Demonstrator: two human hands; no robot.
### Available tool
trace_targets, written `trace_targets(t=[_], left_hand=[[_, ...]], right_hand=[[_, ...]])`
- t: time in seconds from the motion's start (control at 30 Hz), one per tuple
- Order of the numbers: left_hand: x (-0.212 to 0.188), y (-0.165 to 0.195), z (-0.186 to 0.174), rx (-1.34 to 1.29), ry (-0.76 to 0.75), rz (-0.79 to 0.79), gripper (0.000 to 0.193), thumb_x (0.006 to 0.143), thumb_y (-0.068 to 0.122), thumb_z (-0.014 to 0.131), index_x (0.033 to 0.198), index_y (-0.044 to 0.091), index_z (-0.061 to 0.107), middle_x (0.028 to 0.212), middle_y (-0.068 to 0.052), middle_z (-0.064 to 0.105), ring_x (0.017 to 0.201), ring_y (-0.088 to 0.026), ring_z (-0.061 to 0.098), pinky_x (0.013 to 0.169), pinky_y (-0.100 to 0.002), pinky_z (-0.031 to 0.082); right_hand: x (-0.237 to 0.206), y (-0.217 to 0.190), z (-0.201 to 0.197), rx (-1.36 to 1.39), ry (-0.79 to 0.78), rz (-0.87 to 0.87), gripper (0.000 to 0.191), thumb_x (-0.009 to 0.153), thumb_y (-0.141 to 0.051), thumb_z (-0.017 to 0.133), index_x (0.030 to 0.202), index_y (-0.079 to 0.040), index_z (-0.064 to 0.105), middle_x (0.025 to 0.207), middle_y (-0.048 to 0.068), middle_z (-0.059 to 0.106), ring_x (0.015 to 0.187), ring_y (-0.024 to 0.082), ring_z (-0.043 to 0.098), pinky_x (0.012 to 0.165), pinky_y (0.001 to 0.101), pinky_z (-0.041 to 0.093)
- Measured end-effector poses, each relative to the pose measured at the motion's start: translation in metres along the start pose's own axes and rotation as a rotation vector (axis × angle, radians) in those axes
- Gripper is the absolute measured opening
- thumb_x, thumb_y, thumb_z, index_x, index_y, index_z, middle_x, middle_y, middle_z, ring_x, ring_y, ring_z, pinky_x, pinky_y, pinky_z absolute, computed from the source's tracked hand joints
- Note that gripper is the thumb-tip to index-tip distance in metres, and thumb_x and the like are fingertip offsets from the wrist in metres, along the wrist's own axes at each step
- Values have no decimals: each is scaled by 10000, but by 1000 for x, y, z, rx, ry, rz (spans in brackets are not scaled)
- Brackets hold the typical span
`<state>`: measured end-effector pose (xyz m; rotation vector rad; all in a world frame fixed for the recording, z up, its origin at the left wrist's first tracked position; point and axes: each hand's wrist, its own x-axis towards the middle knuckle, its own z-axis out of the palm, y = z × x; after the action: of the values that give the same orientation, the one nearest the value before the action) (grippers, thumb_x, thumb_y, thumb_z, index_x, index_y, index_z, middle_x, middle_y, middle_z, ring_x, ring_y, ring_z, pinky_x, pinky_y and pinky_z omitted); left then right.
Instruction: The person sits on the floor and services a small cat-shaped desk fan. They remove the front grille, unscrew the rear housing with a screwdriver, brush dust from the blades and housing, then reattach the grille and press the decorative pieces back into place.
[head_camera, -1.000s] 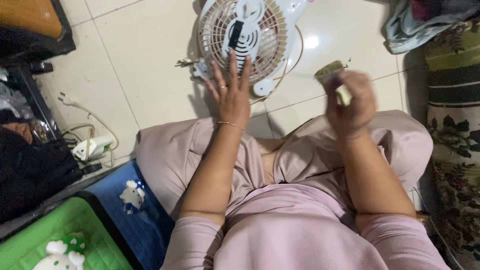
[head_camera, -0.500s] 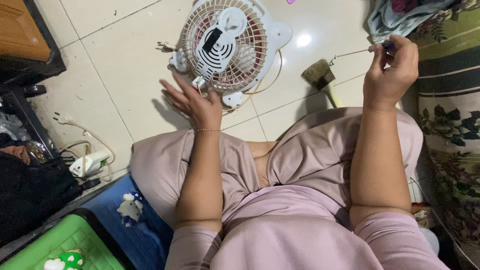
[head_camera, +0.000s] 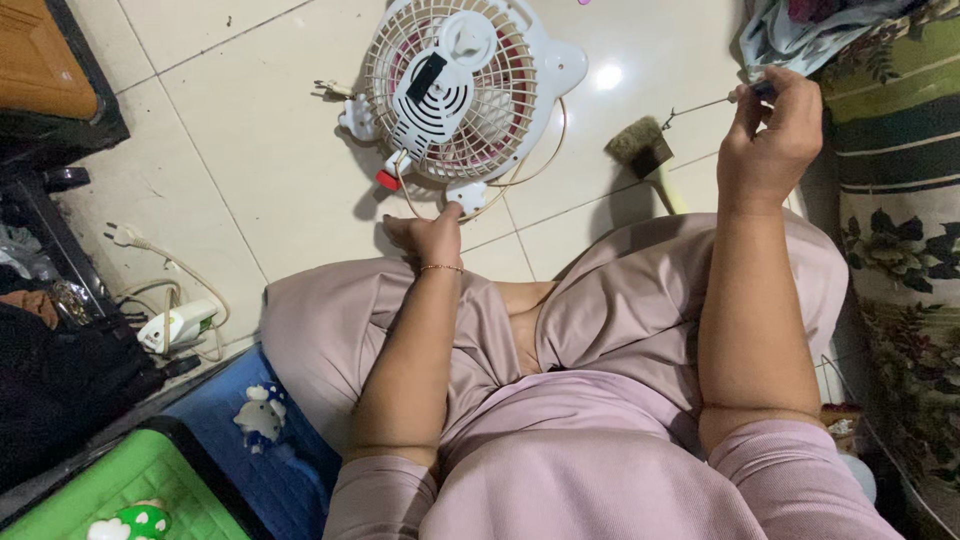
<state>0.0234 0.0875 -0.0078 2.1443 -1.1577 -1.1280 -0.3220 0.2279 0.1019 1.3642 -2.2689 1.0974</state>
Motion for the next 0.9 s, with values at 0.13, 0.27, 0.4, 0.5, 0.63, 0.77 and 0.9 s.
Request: trace_targets(t=[0.13,0.27,0.4,0.5,0.63,0.77,0.9], left_hand=[[-7,1,1,-96,-57,-67,1279,563,208,976,1513,-95,176,1513,-254,378,1388,-343,420,1159,-419,351],[-8,-9,11,-260,-210,-143,1033,584,101,969,1399,-66,356,1354,-192,574,1166,-261,630,985,-339,534],[5,-26,32,-577,-522,39,575,746,14,873,1250,-104,624,1170,-166,725,1023,-225,699,907,-319,561],[8,-32,42,-562,-438,95,540,750,-7,850,1227,-38,599,1124,-104,720,991,-185,698,885,-316,564],[4,-34,37,-197,-325,148,507,772,55,877,1212,0,630,1111,-94,728,975,-178,702,856,-320,564],[3,-35,42,-325,-358,137,498,782,46,853,1215,-5,611,1126,-106,724,981,-194,705,842,-340,588],[2,-40,46,-299,-334,157,546,776,54,850,1244,14,572,1148,-104,694,1000,-194,682,866,-346,562]], right_hand=[[2,-3,-4,-1,30,-26,228,1039,147,753,1204,44,635,1184,138,657,985,226,731,767,284,624],[-1,-12,-12,131,87,-12,231,1090,143,739,1274,53,632,1192,136,647,973,175,712,779,281,611],[-8,-25,-17,413,107,114,197,1172,118,692,1331,76,585,1156,135,641,964,151,678,823,280,587],[-13,-36,-18,604,89,238,174,1207,85,698,1311,70,559,1122,130,651,936,157,651,865,292,594],[-17,-50,-13,881,23,380,193,1193,64,734,1268,31,559,1135,90,641,980,151,694,904,309,653],[-16,-54,0,1001,-37,568,209,1116,46,728,1241,6,566,1103,89,661,925,142,700,843,315,676],[-20,-55,13,952,-72,617,206,1117,42,738,1240,12,575,1097,88,659,910,126,680,800,284,651]])
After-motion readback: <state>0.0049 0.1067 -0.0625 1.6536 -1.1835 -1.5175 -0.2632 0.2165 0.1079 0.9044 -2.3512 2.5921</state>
